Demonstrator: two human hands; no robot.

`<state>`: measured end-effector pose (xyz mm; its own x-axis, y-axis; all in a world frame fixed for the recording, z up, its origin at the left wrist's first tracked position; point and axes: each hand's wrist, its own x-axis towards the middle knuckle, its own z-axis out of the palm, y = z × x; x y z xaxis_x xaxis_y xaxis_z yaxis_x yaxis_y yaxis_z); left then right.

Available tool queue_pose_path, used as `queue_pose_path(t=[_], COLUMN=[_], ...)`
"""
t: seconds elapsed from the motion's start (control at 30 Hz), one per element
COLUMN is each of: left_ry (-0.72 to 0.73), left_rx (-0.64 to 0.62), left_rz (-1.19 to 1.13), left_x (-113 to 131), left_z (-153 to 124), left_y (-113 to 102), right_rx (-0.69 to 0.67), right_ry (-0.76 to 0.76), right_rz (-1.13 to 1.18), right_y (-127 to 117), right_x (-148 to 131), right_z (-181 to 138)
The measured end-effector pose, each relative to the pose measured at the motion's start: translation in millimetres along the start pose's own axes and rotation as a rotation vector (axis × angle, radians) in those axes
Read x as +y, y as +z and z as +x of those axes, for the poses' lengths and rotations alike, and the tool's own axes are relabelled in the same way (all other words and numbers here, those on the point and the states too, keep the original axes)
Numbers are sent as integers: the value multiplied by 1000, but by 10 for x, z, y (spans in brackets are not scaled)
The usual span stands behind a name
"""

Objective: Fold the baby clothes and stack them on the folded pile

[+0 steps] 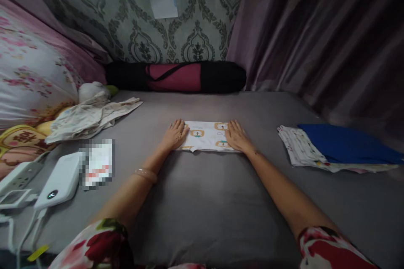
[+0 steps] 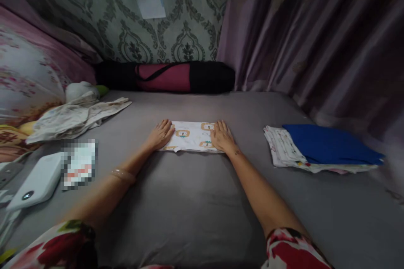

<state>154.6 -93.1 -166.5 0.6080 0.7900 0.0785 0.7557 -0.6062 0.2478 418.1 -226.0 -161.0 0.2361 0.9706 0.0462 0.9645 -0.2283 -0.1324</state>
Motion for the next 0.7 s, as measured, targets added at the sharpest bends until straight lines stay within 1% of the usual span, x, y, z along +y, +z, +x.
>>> queue_pose_path(t=[0.07, 0.17, 0.23, 0.33, 0.4, 0.47, 0.57, 0.7], left_ry=[7, -6, -50, -126, -136, -125, -100, -87], left_rx=[-5, 13, 60, 131, 132, 137, 171, 260], left_rz=[-37, -130, -191, -218, -196, -173, -176, -294], left_x=[-57, -100, -112, -119, -123, -130, -139, -160], left_z=[21, 35, 11, -58, -101, -129, -145, -141], left_y=[33, 41, 27, 14, 26, 51, 94, 121], right_rx=[-23, -55, -30, 48, 41, -4, -37, -102], right_ry=[-6, 12, -1, -95, -150, -171, -172, -143], right_rz=[-2, 8, -2, -1, 23, 36, 33, 41], right_y=[29, -35, -116, -181, -155, -93, -20, -71], right_x=[53, 28, -92, -406, -619, -755, -790, -810], right_z=[7, 28, 43, 57, 54, 45, 41, 98])
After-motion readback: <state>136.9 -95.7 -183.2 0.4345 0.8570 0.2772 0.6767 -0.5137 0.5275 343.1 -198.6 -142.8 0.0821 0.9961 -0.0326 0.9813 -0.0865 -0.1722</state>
